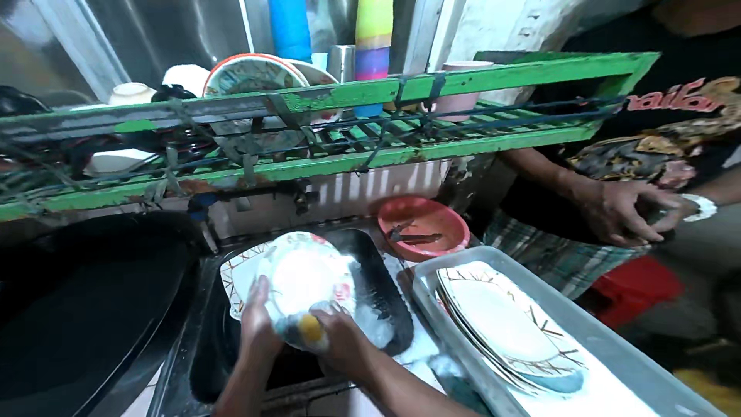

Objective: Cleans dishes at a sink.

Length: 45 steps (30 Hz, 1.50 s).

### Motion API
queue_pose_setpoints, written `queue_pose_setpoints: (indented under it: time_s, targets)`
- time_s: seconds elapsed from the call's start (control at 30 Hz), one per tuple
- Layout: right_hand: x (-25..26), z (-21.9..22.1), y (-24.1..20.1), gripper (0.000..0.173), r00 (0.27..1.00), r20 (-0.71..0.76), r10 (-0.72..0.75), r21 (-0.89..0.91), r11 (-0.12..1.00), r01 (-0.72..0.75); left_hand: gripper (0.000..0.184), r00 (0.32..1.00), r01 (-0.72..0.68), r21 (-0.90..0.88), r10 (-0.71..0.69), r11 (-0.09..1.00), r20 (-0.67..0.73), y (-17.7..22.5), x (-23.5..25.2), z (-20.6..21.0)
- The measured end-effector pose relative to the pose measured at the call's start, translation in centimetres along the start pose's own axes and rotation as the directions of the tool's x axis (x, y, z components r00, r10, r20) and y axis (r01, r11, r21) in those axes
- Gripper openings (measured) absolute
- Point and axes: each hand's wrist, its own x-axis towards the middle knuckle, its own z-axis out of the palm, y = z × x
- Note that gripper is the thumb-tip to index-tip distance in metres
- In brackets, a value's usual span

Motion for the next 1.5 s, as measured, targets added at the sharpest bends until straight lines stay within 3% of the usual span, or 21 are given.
queue_pose_setpoints:
  time_s: [0.03,0.1,0.2,0.23,0.3,0.37,0.43,0.53,0.6,0.67,0.8,0.93,1.07,1.17,1.27,1.33,1.43,1.5]
  targets:
    - [-0.7,-0.7,0.6,0.049,0.989,0.131,0.074,0.027,0.997,-0.078,0.044,0.996,0.006,0.086,0.001,0.996,-0.084,-0.1,1.3,-0.6]
    - [-3.0,-3.1,1.6,0.050,0.973,0.170,0.154,0.106,0.979,-0.173,0.041,0.982,0.035,0.122,-0.011,0.992,-0.189,-1.1,4.5,-2.4]
    - [-8.0,-8.3,4.1,0.047,0.977,-0.066,0.202,0.197,0.963,-0.185,0.037,0.974,0.073,0.315,0.001,0.946,-0.226,-3.0,8.3,-7.3]
    - [-9.9,-10.1,5.4,0.050,0.951,-0.185,0.249,0.228,0.952,-0.205,0.035,0.969,0.075,0.419,0.033,0.905,-0.244,-3.3,9.2,-8.7]
    - [-13.4,-13.7,8.2,0.054,0.826,-0.364,0.431,0.322,0.890,-0.322,0.040,0.943,0.100,0.600,0.116,0.794,-0.310,-2.6,9.7,-9.5]
    - [-15.9,-17.0,11.2,0.052,0.645,-0.379,0.663,0.458,0.740,-0.492,0.048,0.939,0.067,0.674,0.182,0.736,-0.292,-1.4,9.1,-7.7]
    - [-17.5,-19.0,14.4,0.043,0.488,-0.333,0.807,0.559,0.586,-0.586,0.048,0.960,-0.057,0.702,0.232,0.709,-0.157,-0.7,7.4,-3.1]
    - [-19.2,-20.1,18.7,0.041,0.385,-0.228,0.894,0.628,0.438,-0.644,0.046,0.967,-0.254,0.589,0.190,0.767,0.170,-1.1,3.1,7.4]
    - [-19.6,-20.3,20.2,0.043,0.379,-0.184,0.907,0.670,0.398,-0.626,0.046,0.908,-0.318,0.488,0.112,0.813,0.404,-3.0,-0.2,14.1]
    - [-19.7,-20.4,20.9,0.043,0.396,-0.171,0.902,0.675,0.400,-0.620,0.041,0.830,-0.283,0.481,-0.040,0.830,0.556,-5.4,-3.1,19.7]
    - [-19.4,-21.3,20.8,0.046,0.421,-0.124,0.898,0.556,0.415,-0.721,0.039,0.774,-0.123,0.653,-0.340,0.747,0.534,-8.8,-7.0,26.7]
    - [-19.4,-21.6,21.0,0.048,0.470,-0.072,0.880,0.506,0.439,-0.743,0.045,0.793,-0.141,0.751,-0.380,0.645,0.475,-10.4,-6.6,28.1]
    - [-19.7,-20.3,22.5,0.046,0.559,-0.126,0.819,0.620,0.505,-0.601,0.037,0.815,-0.264,0.829,-0.347,0.493,0.465,-9.5,-6.7,28.5]
    - [-19.6,-20.2,22.4,0.044,0.569,-0.132,0.811,0.656,0.502,-0.563,0.036,0.820,-0.285,0.850,-0.347,0.442,0.455,-9.2,-6.7,28.4]
    - [-19.4,-20.1,22.6,0.045,0.549,-0.136,0.824,0.678,0.482,-0.555,0.035,0.839,-0.276,0.825,-0.297,0.493,0.457,-8.7,-7.5,27.9]
    - [-19.2,-19.7,23.1,0.046,0.533,-0.135,0.835,0.730,0.448,-0.517,0.035,0.858,-0.247,0.755,-0.225,0.608,0.462,-8.1,-8.8,27.6]
    - [-18.9,-19.4,22.4,0.044,0.544,-0.136,0.828,0.758,0.441,-0.481,0.043,0.873,0.034,0.563,-0.299,0.826,0.385,-6.8,-12.0,27.4]
    - [-18.5,-18.6,22.2,0.042,0.583,-0.155,0.797,0.679,0.515,-0.523,0.046,0.849,0.223,0.499,-0.418,0.837,0.323,-6.7,-13.5,26.8]
